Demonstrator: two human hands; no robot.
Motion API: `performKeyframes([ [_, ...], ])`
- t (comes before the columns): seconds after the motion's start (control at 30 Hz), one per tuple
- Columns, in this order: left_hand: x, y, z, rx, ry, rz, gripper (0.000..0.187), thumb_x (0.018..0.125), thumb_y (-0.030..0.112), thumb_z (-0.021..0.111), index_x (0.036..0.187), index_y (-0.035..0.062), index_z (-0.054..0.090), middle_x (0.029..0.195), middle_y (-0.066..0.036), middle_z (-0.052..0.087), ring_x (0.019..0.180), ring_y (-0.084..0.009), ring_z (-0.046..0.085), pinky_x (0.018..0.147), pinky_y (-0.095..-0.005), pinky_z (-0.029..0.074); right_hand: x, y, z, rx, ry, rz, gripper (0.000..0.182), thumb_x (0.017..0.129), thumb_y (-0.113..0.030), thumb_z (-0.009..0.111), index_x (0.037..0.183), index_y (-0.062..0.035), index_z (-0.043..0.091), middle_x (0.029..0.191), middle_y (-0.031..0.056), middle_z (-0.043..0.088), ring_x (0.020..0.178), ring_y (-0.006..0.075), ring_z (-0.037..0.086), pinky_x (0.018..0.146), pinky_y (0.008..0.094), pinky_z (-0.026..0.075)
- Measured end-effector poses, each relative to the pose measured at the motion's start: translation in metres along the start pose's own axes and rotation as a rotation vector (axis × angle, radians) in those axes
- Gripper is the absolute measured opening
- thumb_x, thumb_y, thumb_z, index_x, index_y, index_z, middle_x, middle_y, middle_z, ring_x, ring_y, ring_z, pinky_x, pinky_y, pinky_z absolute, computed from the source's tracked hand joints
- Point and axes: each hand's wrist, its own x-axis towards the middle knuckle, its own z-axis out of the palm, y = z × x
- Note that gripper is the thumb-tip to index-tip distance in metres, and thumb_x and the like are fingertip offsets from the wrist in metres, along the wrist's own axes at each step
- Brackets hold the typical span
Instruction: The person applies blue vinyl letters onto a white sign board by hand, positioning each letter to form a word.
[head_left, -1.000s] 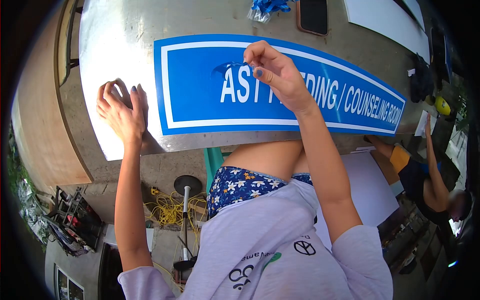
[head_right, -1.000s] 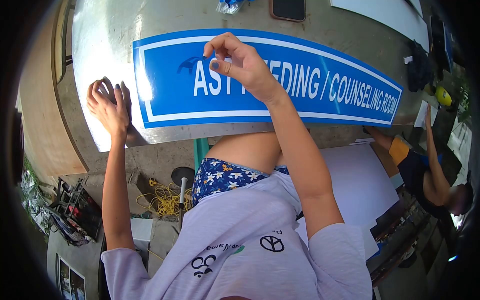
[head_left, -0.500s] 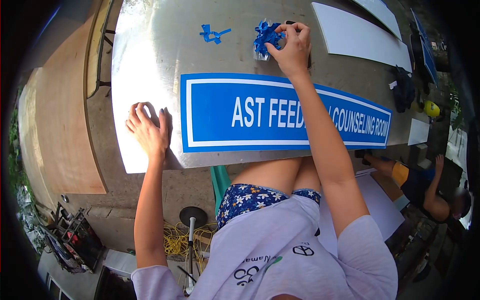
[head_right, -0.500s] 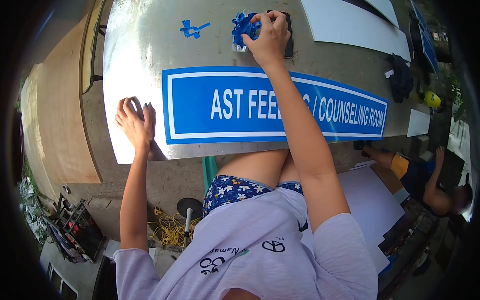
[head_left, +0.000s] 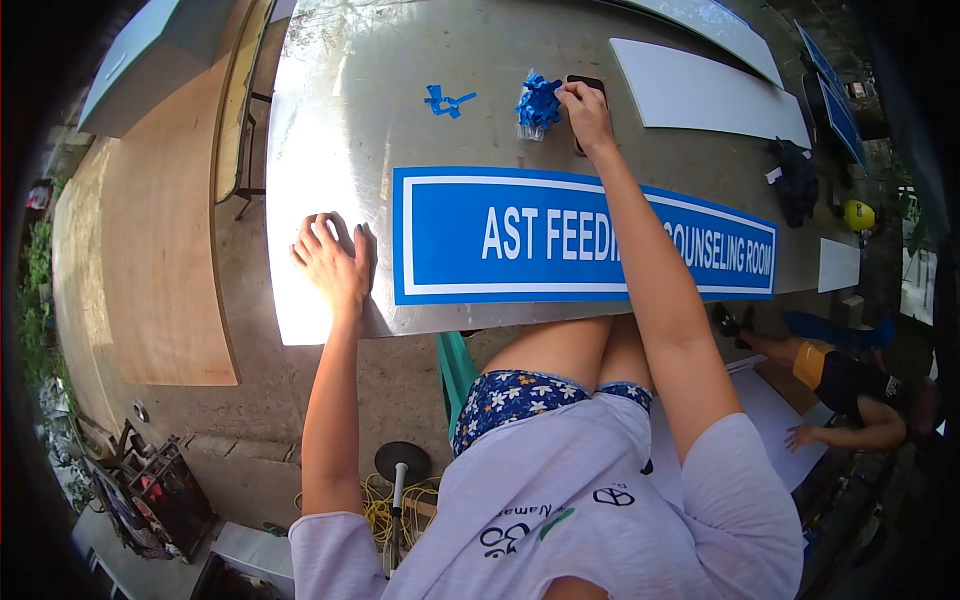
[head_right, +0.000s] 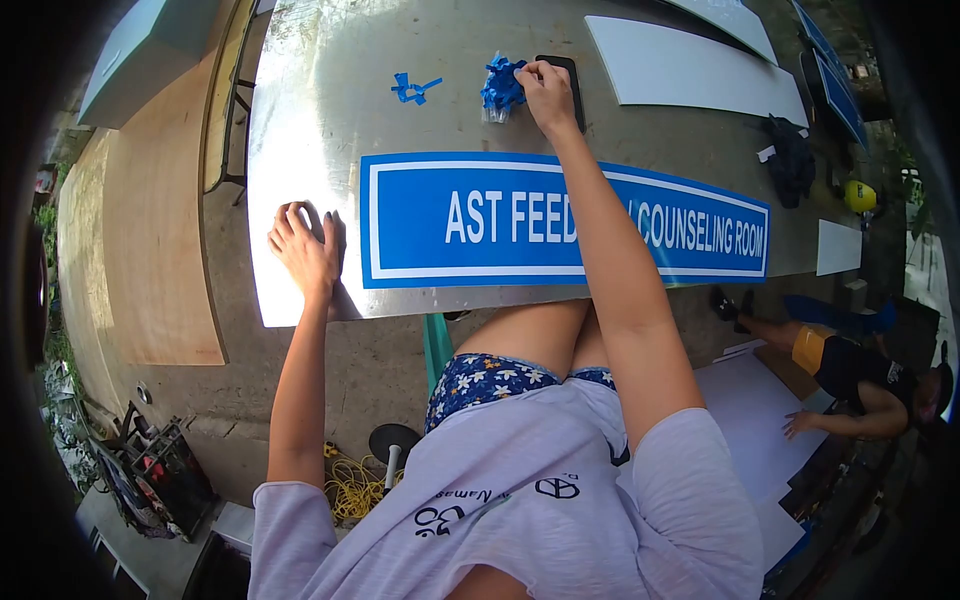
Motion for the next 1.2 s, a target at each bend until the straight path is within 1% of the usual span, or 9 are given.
performKeyframes([
  [0.2,0.000,0.003,-0.006,-0.011,0.012,0.001,0.052,0.086,0.038,0.056,0.122,0.0020,0.046,0.129,-0.017,0.043,0.125,-0.0320,0.037,0.109,-0.0516,0.018,-0.015,-0.027,0.014,-0.526,0.252,0.001,0.014,0.074,-0.025,0.075,0.079,-0.0159,0.065,0.103,0.0032,0.058,0.101,0.0228,0.056,0.088,0.0412,0.041],
  [0.5,-0.002,0.005,-0.008,0.001,0.009,-0.018,0.053,0.086,0.039,0.055,0.123,0.0026,0.046,0.130,-0.019,0.043,0.127,-0.0311,0.036,0.110,-0.0528,0.018,-0.024,-0.050,0.014,-0.762,0.303,-0.031,0.056,0.069,-0.022,0.080,0.115,-0.0210,0.049,0.116,0.0038,0.046,0.112,0.0232,0.049,0.097,0.0405,0.032],
  [0.57,-0.001,0.005,-0.010,-0.017,0.014,-0.008,0.053,0.086,0.039,0.055,0.123,0.0024,0.046,0.131,-0.018,0.043,0.128,-0.0309,0.036,0.110,-0.0527,0.019,-0.021,-0.048,0.012,-0.723,0.326,-0.022,0.062,0.070,-0.022,0.078,0.120,-0.0210,0.043,0.118,0.0061,0.044,0.113,0.0248,0.048,0.095,0.0443,0.035],
  [0.63,-0.002,0.005,-0.010,-0.002,-0.005,-0.024,0.053,0.086,0.039,0.055,0.123,0.0023,0.046,0.131,-0.018,0.043,0.128,-0.0309,0.035,0.110,-0.0526,0.019,-0.018,-0.046,0.010,-0.288,0.442,0.120,0.060,0.071,-0.024,0.077,0.120,-0.0195,0.042,0.118,0.0082,0.044,0.114,0.0266,0.047,0.092,0.0506,0.037],
  [0.77,-0.003,0.008,-0.016,-0.006,0.020,-0.011,0.052,0.086,0.036,0.056,0.123,0.0017,0.046,0.131,-0.018,0.043,0.127,-0.0308,0.036,0.110,-0.0510,0.019,-0.055,-0.043,-0.020,0.149,0.470,0.056,0.043,0.078,-0.013,0.071,0.113,-0.0095,0.048,0.112,0.0116,0.045,0.088,0.0206,0.056,0.081,0.0348,0.047],
  [0.83,-0.004,0.008,-0.017,-0.038,0.018,-0.008,0.052,0.085,0.035,0.058,0.124,0.0017,0.046,0.129,-0.017,0.044,0.124,-0.0310,0.038,0.108,-0.0502,0.020,-0.104,-0.040,-0.035,0.147,0.459,-0.025,0.032,0.081,-0.005,0.065,0.110,-0.0060,0.051,0.109,0.0107,0.046,0.077,0.0170,0.055,0.076,0.0274,0.048],
  [0.97,-0.007,0.007,-0.014,-0.007,0.098,-0.033,0.055,0.085,0.035,0.058,0.127,0.0030,0.042,0.132,-0.016,0.042,0.128,-0.0292,0.035,0.111,-0.0540,0.013,-0.226,0.000,-0.065,-0.104,0.552,-0.231,0.028,0.079,0.000,0.061,0.106,-0.0046,0.054,0.103,0.0084,0.049,0.077,0.0171,0.052,0.072,0.0297,0.046],
  [1.17,-0.010,-0.015,0.002,-0.188,0.087,0.265,0.025,0.090,0.021,0.052,0.108,0.0047,0.056,0.109,-0.010,0.057,0.105,-0.0274,0.049,0.101,-0.0484,0.025,-0.369,0.119,-0.130,0.038,0.968,0.242,0.019,0.083,-0.004,0.061,0.101,-0.0068,0.056,0.095,0.0025,0.054,0.074,0.0089,0.052,0.065,0.0254,0.045],
  [1.2,-0.016,-0.005,-0.013,-0.233,0.119,0.279,0.019,0.092,0.020,0.050,0.100,0.0057,0.060,0.100,-0.009,0.060,0.098,-0.0273,0.051,0.097,-0.0466,0.028,-0.379,0.137,-0.150,0.272,0.934,0.395,0.017,0.084,-0.008,0.062,0.100,-0.0092,0.057,0.091,0.0003,0.056,0.074,0.0081,0.052,0.064,0.0238,0.044],
])
